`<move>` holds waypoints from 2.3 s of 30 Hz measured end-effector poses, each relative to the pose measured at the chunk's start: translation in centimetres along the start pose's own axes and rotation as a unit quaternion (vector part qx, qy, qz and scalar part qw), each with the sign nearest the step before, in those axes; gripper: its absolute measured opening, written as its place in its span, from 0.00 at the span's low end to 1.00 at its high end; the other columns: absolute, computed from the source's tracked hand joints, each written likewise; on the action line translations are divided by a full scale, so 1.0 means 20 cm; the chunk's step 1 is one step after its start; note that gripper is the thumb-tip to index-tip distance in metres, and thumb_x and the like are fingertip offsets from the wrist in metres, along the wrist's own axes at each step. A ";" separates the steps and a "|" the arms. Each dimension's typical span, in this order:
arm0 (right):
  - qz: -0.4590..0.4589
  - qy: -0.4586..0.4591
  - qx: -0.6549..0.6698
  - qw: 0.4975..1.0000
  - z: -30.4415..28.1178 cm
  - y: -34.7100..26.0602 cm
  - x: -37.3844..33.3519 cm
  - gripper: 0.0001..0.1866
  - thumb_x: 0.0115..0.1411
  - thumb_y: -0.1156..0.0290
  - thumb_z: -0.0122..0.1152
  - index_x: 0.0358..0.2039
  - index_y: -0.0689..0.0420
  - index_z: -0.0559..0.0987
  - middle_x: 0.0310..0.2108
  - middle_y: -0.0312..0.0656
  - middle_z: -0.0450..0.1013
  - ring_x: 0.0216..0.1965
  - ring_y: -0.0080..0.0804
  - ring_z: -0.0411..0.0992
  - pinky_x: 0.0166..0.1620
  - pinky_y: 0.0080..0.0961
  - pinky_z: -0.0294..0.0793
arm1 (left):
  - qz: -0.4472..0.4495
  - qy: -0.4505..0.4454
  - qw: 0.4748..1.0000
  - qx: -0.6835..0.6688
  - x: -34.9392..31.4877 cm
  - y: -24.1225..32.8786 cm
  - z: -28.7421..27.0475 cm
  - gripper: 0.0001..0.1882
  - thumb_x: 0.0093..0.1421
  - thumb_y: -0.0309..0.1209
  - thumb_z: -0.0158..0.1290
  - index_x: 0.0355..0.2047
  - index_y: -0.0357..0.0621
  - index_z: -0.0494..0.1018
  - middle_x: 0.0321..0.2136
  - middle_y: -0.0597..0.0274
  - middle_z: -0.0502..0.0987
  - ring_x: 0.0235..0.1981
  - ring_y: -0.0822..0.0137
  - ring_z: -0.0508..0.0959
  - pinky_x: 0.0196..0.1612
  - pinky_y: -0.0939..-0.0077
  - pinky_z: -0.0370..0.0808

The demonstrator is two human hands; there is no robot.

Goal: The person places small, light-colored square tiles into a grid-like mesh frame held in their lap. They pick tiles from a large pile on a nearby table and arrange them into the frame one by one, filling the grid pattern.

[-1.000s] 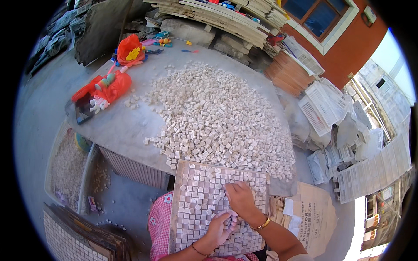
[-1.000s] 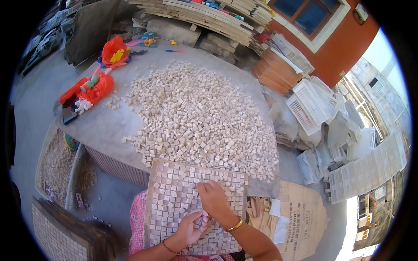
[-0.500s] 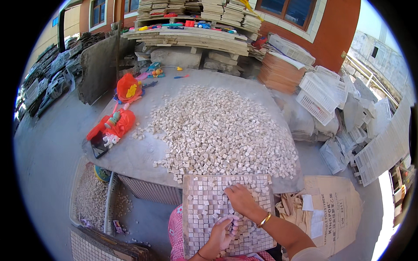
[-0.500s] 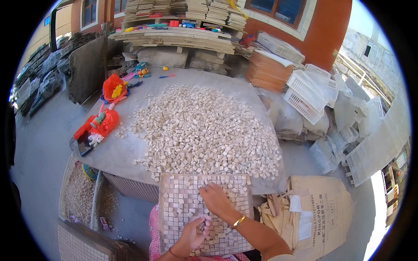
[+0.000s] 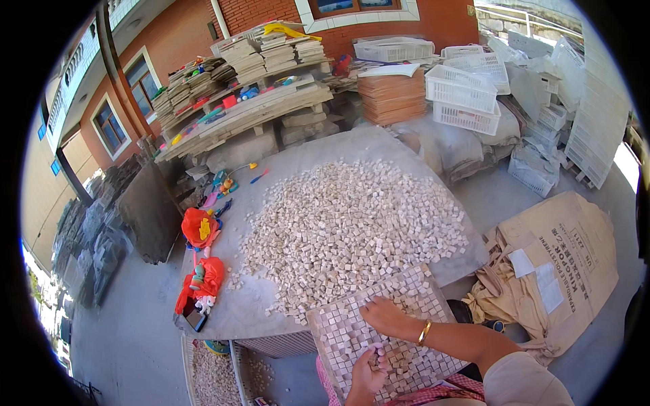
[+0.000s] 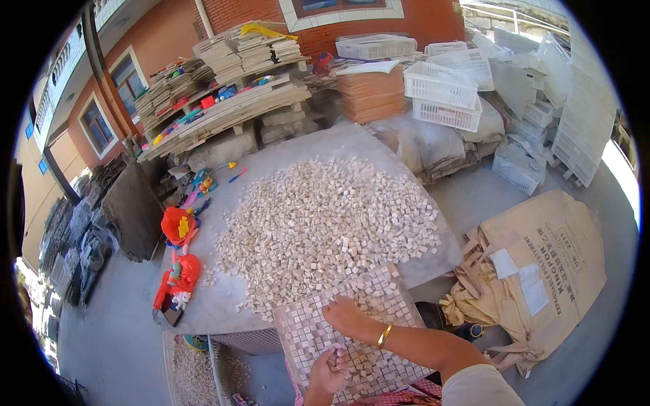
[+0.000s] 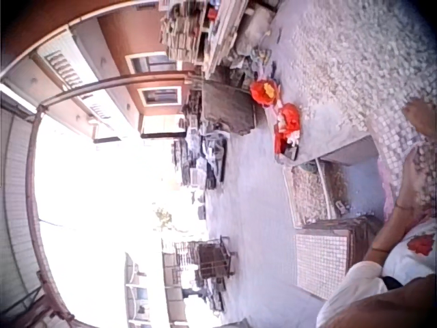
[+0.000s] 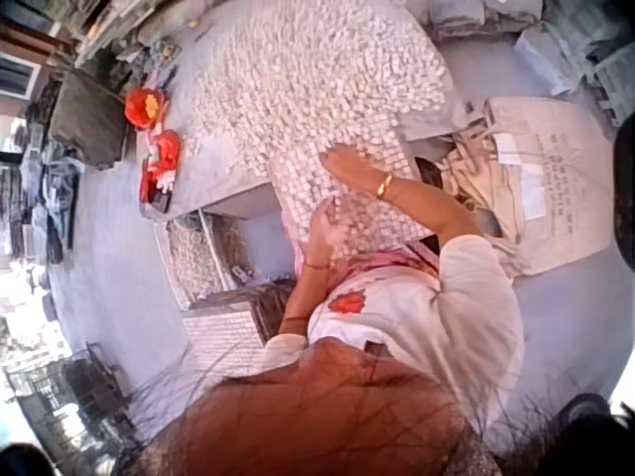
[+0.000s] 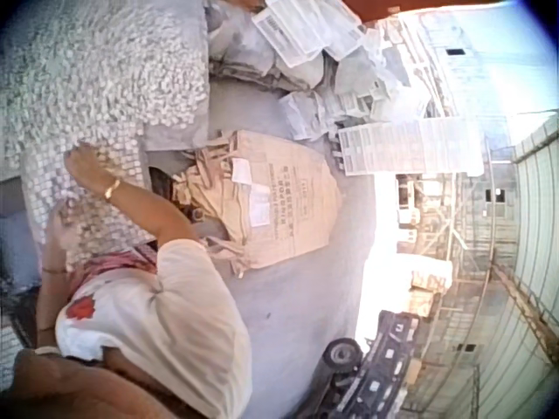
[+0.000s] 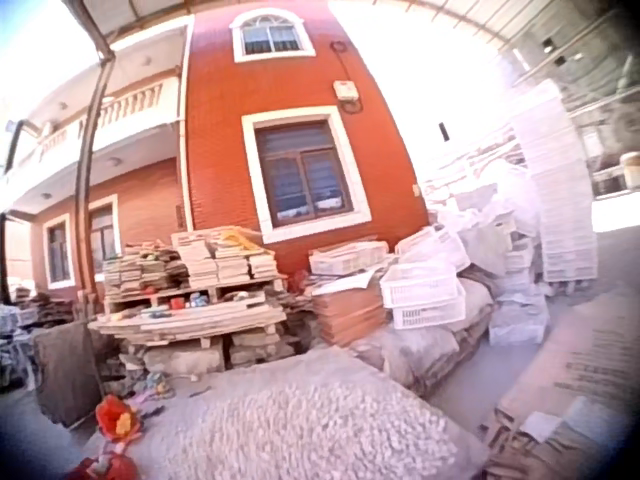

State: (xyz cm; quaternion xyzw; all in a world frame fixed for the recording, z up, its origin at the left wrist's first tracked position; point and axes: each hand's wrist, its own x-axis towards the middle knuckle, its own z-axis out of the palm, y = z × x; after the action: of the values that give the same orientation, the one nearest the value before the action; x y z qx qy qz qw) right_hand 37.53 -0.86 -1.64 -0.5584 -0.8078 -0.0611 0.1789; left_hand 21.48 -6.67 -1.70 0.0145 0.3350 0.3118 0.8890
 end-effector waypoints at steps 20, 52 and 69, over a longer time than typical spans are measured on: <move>-0.032 -0.071 0.013 0.997 -0.01 0.01 0.04 0.03 0.44 0.76 0.54 0.22 0.60 0.72 0.22 0.46 0.71 0.30 0.40 0.69 0.35 0.34 0.68 | 0.016 -0.020 0.999 0.033 0.02 0.03 -0.15 0.11 0.62 0.31 0.43 0.40 0.37 0.70 0.27 0.67 0.71 0.27 0.77 0.68 0.28 0.86 0.65; 0.296 -0.070 0.418 0.856 -0.61 -0.07 -0.41 0.08 0.44 0.73 0.63 0.24 0.65 0.77 0.25 0.48 0.73 0.30 0.35 0.73 0.33 0.27 0.71 | 0.320 0.113 0.940 -0.027 -0.48 1.04 -0.64 0.29 0.58 0.43 0.48 0.53 0.45 0.51 0.49 0.53 0.50 0.47 0.54 0.60 0.45 0.58 0.63; 0.206 0.080 0.103 0.970 -0.26 0.22 -0.49 0.21 0.47 0.81 0.54 0.45 0.61 0.71 0.48 0.46 0.64 0.47 0.45 0.64 0.50 0.34 0.66 | 0.356 0.032 0.383 0.852 0.19 0.27 0.22 0.39 0.56 0.39 0.50 0.63 0.40 0.46 0.63 0.50 0.48 0.65 0.49 0.44 0.62 0.43 0.38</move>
State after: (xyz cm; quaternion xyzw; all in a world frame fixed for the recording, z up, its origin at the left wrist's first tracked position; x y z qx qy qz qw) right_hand 45.72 -9.33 -0.81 -0.6843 -0.6606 0.0160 0.3084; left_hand 23.34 0.58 0.72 0.8721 0.4170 0.1507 0.2070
